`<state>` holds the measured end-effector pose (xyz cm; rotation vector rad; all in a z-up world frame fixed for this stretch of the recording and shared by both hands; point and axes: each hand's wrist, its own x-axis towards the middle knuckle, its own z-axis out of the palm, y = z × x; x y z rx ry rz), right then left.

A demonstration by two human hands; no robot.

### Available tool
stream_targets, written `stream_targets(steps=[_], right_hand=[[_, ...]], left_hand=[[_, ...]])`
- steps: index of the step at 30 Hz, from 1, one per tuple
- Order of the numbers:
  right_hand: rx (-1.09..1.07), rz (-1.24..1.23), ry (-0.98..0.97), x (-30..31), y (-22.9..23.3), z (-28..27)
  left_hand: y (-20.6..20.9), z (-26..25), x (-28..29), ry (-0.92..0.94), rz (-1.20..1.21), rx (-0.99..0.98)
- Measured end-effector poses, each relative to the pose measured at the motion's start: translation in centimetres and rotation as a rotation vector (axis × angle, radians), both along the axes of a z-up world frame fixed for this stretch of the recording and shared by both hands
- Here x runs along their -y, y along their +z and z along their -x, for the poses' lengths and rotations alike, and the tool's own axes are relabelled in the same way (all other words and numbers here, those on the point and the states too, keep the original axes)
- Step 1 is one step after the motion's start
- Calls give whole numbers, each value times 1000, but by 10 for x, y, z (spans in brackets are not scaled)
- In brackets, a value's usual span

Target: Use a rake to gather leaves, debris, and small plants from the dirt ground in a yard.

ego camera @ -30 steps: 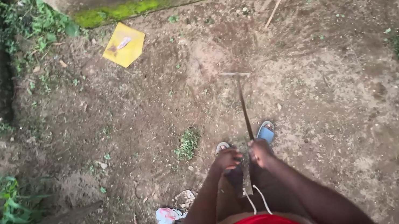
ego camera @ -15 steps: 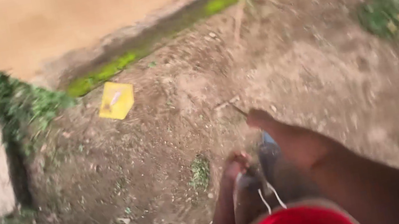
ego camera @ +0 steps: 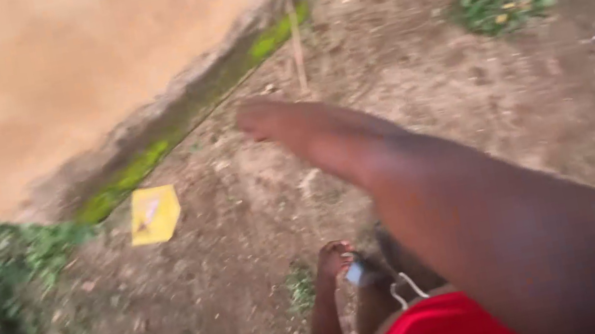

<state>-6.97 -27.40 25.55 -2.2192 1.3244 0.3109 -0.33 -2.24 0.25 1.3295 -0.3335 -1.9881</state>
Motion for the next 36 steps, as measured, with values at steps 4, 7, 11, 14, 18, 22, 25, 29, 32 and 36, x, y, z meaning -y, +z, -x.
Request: stream_targets(steps=[4, 7, 11, 14, 18, 22, 25, 29, 32, 36], right_hand=[[-16, 54, 8, 57, 50, -22], [-30, 6, 5, 52, 27, -12], [-36, 58, 1, -24, -59, 46], [-40, 31, -8, -50, -103, 79], [-117, -110, -72, -77, -77, 83], [-32, -158, -173, -101, -206, 102], [43, -334, -266, -80, -251, 98], [76, -688, -512, -74, -254, 113], [107, -707, -576, -68, -262, 111], [90, -564, -505, -82, -200, 77]], left_hand=[[9, 2, 69, 36, 85, -178], [15, -2, 75, 14, 37, -202], [58, -20, 78, -129, 201, 182], [86, -22, 73, -67, 182, 246], [68, -23, 58, -24, 151, 359], [41, -17, 56, -155, 920, 779], [46, -10, 28, -602, 1352, 1358], [5, -8, 13, -972, 660, 941], [11, -13, 1, -441, 168, 538], [-1, -23, -11, -191, 21, 389]])
